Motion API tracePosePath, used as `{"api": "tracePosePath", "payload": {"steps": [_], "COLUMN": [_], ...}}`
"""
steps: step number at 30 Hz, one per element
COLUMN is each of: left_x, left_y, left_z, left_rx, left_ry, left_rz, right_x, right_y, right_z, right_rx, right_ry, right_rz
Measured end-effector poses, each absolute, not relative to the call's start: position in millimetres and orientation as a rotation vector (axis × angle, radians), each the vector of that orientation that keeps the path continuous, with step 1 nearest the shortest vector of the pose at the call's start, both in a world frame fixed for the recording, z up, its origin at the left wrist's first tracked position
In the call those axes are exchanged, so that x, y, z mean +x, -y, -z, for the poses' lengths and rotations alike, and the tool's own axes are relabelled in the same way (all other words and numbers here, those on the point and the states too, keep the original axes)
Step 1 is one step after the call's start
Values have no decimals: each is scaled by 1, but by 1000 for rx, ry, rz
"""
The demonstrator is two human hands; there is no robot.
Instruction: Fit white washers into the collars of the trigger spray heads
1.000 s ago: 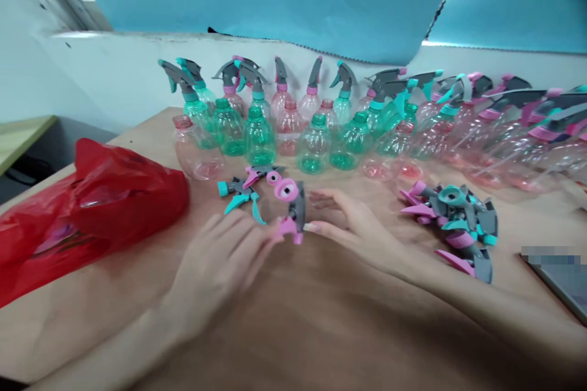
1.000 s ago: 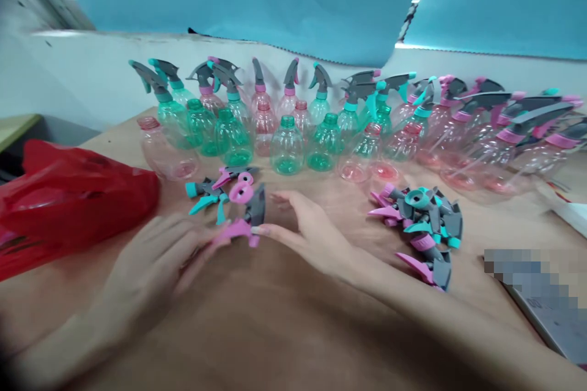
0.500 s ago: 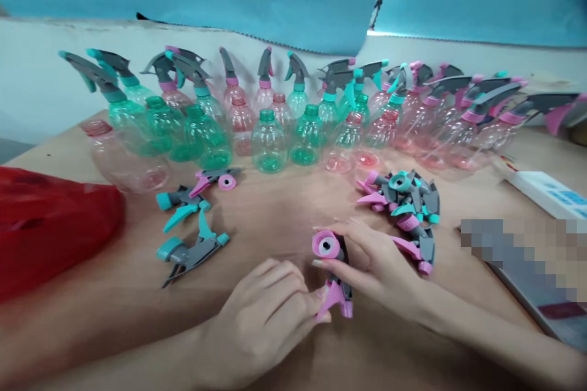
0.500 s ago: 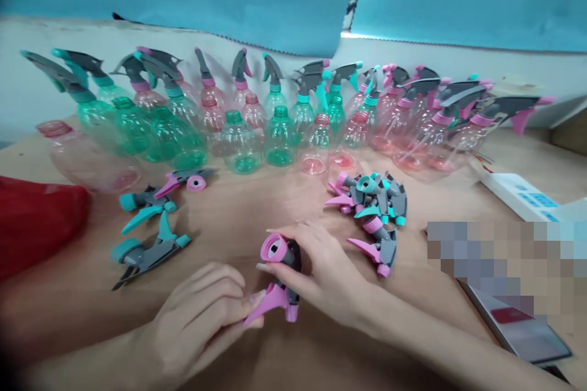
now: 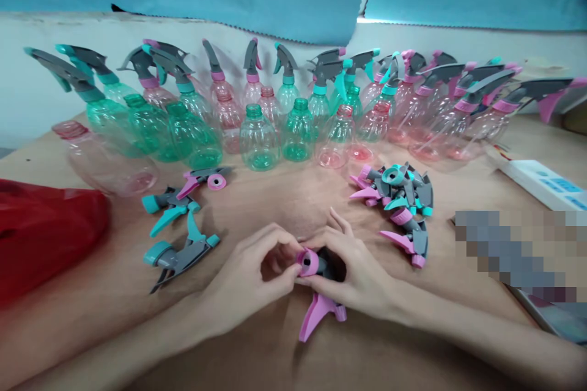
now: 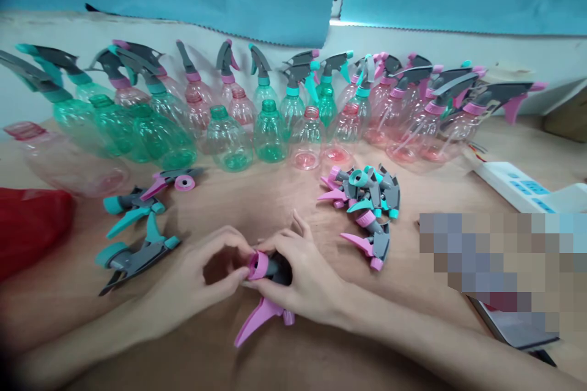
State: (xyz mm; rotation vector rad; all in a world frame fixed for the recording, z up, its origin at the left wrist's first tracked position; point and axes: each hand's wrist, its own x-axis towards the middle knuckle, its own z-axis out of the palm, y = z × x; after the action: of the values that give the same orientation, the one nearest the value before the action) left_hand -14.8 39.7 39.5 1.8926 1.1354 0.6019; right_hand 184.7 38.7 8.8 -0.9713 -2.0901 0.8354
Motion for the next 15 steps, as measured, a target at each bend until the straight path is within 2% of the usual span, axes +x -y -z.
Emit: {"api": "tracePosePath", "payload": {"steps": [8,15], "left_x": [-23,-19], "left_y": [-61,-61], "left_z": [-43,-49], "left_rx": [1751,1807], "left_ry": [-1029,-1037], "left_rz": [-248,-155], "right_x": [180,180], "right_y": [-46,-42], "right_z": [-9,-8], "right_rx": [-838,-795], "right_ry": [2241,2289], "right_rz": [-895,-957]}}
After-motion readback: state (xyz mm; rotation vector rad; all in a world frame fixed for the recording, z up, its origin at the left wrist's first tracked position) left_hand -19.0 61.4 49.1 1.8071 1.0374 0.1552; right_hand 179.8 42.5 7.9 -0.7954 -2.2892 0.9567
